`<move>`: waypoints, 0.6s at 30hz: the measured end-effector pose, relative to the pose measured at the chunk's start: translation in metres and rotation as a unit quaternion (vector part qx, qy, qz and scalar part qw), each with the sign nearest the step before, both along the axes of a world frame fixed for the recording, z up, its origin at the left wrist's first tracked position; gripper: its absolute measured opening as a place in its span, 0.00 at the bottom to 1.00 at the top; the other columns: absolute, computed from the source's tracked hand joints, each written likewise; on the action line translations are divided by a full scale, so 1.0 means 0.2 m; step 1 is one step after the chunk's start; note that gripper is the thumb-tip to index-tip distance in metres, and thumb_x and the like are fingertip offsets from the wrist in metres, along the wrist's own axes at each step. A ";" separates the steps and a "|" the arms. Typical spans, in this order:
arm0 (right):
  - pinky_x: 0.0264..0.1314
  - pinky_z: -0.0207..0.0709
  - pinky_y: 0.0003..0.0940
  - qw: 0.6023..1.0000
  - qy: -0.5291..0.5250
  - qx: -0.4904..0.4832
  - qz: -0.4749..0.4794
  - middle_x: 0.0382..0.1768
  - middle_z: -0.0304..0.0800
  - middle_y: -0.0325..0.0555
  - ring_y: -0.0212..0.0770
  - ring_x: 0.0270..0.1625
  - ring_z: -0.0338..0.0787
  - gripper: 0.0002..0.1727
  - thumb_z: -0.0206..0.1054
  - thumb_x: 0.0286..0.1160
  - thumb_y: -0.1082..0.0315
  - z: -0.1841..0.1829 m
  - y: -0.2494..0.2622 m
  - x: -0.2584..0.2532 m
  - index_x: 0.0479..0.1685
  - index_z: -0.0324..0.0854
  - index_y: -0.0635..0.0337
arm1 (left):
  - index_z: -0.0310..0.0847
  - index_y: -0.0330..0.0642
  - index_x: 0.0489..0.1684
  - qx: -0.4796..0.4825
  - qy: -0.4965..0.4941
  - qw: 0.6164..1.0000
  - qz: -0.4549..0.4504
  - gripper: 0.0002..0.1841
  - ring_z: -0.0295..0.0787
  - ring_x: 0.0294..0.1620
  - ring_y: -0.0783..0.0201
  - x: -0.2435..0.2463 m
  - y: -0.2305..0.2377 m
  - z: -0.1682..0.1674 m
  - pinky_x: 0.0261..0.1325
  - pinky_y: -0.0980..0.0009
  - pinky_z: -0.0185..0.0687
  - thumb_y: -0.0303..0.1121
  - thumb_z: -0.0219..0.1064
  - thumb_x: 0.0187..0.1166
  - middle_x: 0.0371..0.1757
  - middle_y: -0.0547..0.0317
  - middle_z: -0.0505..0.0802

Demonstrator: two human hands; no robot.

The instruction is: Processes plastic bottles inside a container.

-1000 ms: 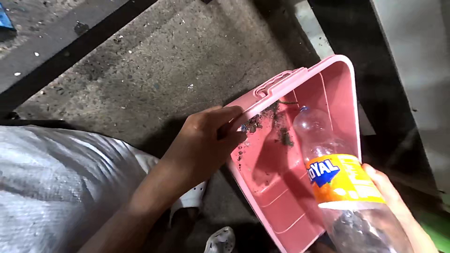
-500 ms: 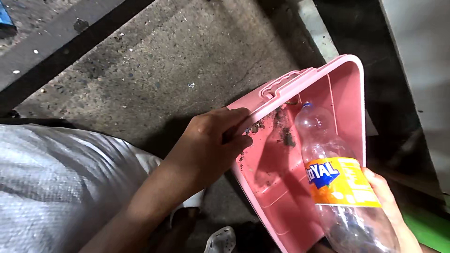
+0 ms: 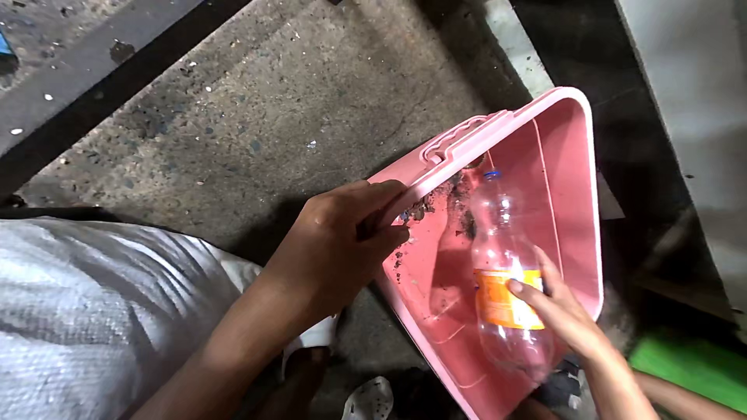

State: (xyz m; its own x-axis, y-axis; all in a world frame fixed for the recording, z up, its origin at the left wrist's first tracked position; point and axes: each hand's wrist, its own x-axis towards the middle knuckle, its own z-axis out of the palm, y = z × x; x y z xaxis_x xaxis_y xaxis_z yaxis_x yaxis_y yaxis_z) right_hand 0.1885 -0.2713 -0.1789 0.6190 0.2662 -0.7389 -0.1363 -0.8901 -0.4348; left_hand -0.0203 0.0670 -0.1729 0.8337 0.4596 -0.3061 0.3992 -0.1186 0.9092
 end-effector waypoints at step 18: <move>0.69 0.85 0.46 0.994 -0.024 0.081 -0.065 0.76 0.75 0.57 0.45 0.68 0.85 0.67 0.88 0.48 0.47 -0.18 0.08 -0.38 0.96 0.49 0.51 | 0.81 0.57 0.75 0.034 0.103 0.994 0.022 0.25 0.90 0.59 0.54 -0.08 0.11 -0.38 0.60 0.44 0.86 0.48 0.68 0.79 0.64 0.48 0.91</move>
